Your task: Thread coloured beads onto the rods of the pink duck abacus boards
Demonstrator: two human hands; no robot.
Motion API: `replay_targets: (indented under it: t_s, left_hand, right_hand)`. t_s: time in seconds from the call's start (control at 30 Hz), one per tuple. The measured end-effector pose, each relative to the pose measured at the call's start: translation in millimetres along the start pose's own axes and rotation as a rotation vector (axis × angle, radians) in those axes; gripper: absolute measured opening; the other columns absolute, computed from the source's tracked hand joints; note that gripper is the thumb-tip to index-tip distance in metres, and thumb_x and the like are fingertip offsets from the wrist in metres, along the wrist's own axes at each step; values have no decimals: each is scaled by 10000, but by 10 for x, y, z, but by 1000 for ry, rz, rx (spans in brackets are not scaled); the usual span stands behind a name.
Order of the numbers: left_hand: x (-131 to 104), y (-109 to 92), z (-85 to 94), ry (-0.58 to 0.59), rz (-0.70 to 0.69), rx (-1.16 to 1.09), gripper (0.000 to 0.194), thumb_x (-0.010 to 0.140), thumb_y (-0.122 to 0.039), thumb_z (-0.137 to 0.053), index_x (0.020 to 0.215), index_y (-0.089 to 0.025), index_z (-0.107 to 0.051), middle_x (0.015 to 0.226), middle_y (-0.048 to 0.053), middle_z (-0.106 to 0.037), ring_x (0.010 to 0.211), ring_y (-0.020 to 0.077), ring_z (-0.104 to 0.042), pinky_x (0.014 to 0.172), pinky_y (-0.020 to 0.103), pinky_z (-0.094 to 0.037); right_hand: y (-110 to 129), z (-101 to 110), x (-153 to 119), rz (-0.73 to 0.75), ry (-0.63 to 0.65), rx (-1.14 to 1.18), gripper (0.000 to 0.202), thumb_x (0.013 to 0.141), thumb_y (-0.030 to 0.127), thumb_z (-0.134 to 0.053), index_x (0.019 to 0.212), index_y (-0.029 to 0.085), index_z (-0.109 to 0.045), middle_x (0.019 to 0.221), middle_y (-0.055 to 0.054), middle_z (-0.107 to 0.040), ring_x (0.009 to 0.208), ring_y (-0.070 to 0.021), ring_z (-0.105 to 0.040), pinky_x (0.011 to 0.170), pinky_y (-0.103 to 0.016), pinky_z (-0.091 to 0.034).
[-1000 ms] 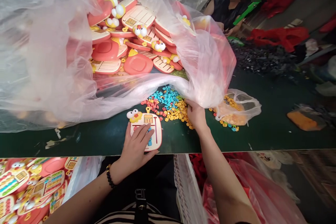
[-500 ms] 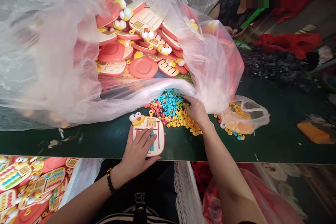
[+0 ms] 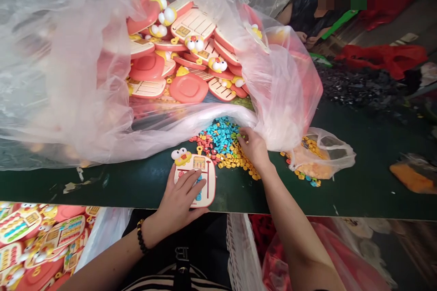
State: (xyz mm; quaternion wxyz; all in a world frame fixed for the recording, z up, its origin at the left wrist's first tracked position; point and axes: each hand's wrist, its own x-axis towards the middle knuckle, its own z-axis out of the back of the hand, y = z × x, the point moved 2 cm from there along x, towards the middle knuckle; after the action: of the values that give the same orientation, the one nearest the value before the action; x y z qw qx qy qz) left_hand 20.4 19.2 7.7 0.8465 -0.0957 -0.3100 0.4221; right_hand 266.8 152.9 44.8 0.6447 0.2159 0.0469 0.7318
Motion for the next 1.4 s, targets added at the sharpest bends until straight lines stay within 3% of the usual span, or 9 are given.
replay_targets:
  t_s: [0.13, 0.27, 0.4, 0.57, 0.73, 0.87, 1.0, 1.13, 1.4]
  left_hand:
    - [-5, 7, -15, 13, -8, 20, 511, 810, -538, -620, 1197, -206, -588, 1320, 95, -588, 1225, 259, -514, 1185, 527, -26]
    - [-5, 2, -24, 18, -7, 28, 519, 812, -524, -618, 1211, -194, -580, 1322, 107, -584, 1234, 268, -505, 1182, 547, -36]
    - [6, -8, -20, 20, 0, 26, 477, 829, -501, -596, 1189, -189, -595, 1307, 111, -595, 1231, 268, -513, 1180, 553, -42]
    - [-2, -20, -30, 6, 8, 35, 461, 824, -490, -603, 1182, -200, -603, 1302, 100, -602, 1231, 274, -515, 1178, 562, -60]
    - [-28, -23, -63, -5, -2, 66, 480, 825, -501, -605, 1198, -198, -600, 1297, 111, -605, 1230, 281, -514, 1173, 573, -61]
    - [-38, -27, -69, -11, 1, 94, 494, 827, -518, -602, 1199, -192, -599, 1306, 121, -597, 1233, 289, -511, 1167, 589, -83]
    - [-41, -39, -65, -4, 6, 104, 460, 839, -510, -592, 1176, -197, -611, 1322, 114, -587, 1236, 288, -510, 1167, 587, -94]
    - [-18, -17, -42, 0, -1, 95, 478, 817, -524, -616, 1173, -204, -616, 1317, 112, -591, 1221, 294, -522, 1163, 598, -101]
    - [69, 124, 17, 83, -58, -18, 552, 771, -585, -649, 1179, -216, -608, 1301, 90, -604, 1202, 272, -528, 1175, 572, -54]
  right_hand:
    - [401, -19, -405, 133, -1, 306, 183, 908, 308, -524, 1008, 219, -649, 944, -47, -718, 762, -173, -663, 704, -301, -538]
    - [746, -226, -716, 284, -19, 253, 212, 939, 263, -492, 1032, 231, -680, 962, -52, -740, 889, -192, -672, 802, -337, -544]
    - [797, -356, -806, 327, -106, 73, 280, 945, 195, -465, 1137, 198, -669, 1080, -73, -731, 1023, -214, -652, 883, -368, -527]
    - [778, -334, -888, 344, -86, -78, 316, 926, 162, -477, 1183, 206, -654, 1125, -57, -718, 1083, -237, -631, 861, -392, -535]
    - [852, -230, -931, 351, 1, 116, 301, 884, 112, -467, 1002, 225, -720, 1107, -56, -719, 1107, -210, -610, 929, -393, -526]
    - [700, -114, -815, 276, -6, 285, 339, 859, 92, -424, 925, 242, -721, 1049, -48, -728, 1025, -191, -649, 920, -403, -533]
    - [206, -10, -511, -46, -177, 99, 361, 844, 124, -407, 1040, 214, -696, 1061, -83, -722, 1009, -241, -658, 910, -442, -521]
    - [-162, -24, -268, -158, -28, -4, 372, 827, 154, -428, 1094, 184, -684, 1057, -101, -721, 967, -266, -663, 864, -440, -532]
    - [-62, -5, -74, -127, 42, -74, 260, 824, 195, -515, 1007, 195, -699, 1011, -91, -722, 969, -275, -642, 862, -423, -502]
